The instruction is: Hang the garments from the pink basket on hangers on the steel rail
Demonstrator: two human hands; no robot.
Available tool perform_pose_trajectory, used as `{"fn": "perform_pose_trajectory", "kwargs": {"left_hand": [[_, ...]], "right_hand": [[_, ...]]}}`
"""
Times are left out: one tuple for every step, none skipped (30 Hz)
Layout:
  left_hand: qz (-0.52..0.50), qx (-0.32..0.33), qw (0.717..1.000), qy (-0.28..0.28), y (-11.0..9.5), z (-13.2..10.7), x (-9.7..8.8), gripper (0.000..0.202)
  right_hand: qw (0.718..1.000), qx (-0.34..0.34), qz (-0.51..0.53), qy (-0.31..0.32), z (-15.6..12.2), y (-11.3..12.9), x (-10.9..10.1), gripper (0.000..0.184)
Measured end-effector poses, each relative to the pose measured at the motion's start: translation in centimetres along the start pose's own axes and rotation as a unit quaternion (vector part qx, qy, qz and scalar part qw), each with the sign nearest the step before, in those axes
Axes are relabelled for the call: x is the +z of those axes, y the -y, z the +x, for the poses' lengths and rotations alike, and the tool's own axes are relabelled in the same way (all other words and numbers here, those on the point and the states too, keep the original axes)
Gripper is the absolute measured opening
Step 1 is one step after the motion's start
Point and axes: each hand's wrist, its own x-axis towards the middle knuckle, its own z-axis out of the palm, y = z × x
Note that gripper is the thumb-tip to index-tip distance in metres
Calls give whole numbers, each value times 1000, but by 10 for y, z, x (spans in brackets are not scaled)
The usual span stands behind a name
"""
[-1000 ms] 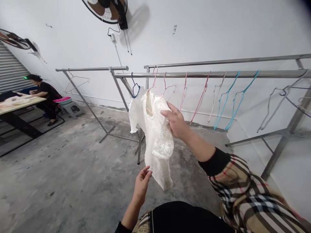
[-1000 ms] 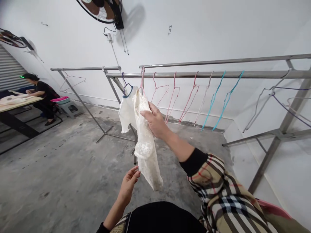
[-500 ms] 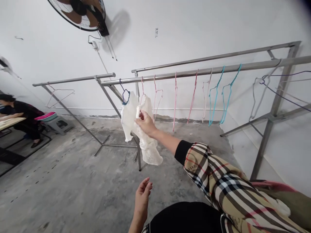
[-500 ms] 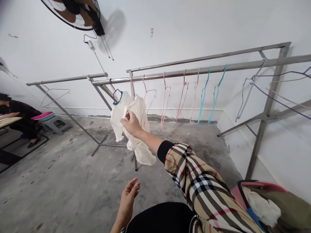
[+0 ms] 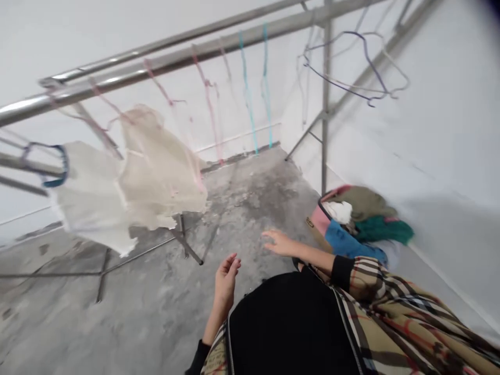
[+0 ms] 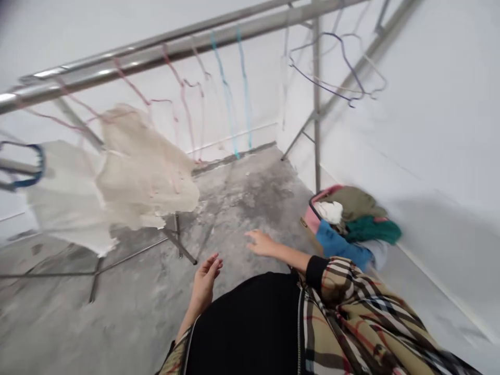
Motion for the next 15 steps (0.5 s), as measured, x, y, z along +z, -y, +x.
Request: {"fn": "perform_pose_trajectory", "kwargs": {"left_hand": [[15, -3, 1000, 17, -1, 4, 9, 67], [30, -5, 999, 34, -3, 8, 18, 67], [43, -7, 998, 51, -4, 10, 28, 66], [56, -9, 996, 65, -5, 13, 39, 66], [66, -10, 995, 78, -7, 14, 50, 65], [76, -13, 993, 89, -8, 15, 62, 64], [83, -16, 992, 98, -9, 16, 74, 63], [89, -21, 990, 106, -10, 17, 87, 62], [95, -26, 989, 113, -11, 17, 101, 62], [99, -33, 987, 118, -11, 17, 115, 62], [104, -40, 986, 123, -12, 17, 130, 62], [108, -48, 985, 127, -12, 17, 146, 62], [113, -57, 983, 130, -12, 17, 162, 63], [119, -67, 982, 132, -12, 16, 178, 63], [124, -76, 980, 134, -12, 16, 195, 64]], "right_hand": [[998, 51, -1, -24, -14, -30, -8, 39], [994, 100, -2, -46, -30, -58, -15, 37], [987, 148, -3, -66, -46, -85, -22, 35], [978, 192, -5, -82, -61, -111, -29, 34], [968, 233, -6, -96, -76, -136, -35, 32], [957, 269, -6, -107, -90, -159, -42, 31], [947, 299, -7, -116, -102, -180, -48, 30], [938, 325, -6, -123, -112, -201, -54, 30], [930, 345, -6, -130, -120, -220, -61, 30], [923, 361, -5, -135, -125, -238, -68, 31], [918, 372, -4, -138, -128, -256, -75, 31], [914, 381, -4, -140, -128, -272, -82, 32], [911, 387, -3, -140, -126, -289, -90, 32], [910, 390, -2, -139, -122, -304, -98, 32], [910, 391, -1, -138, -117, -319, -106, 32]]}}
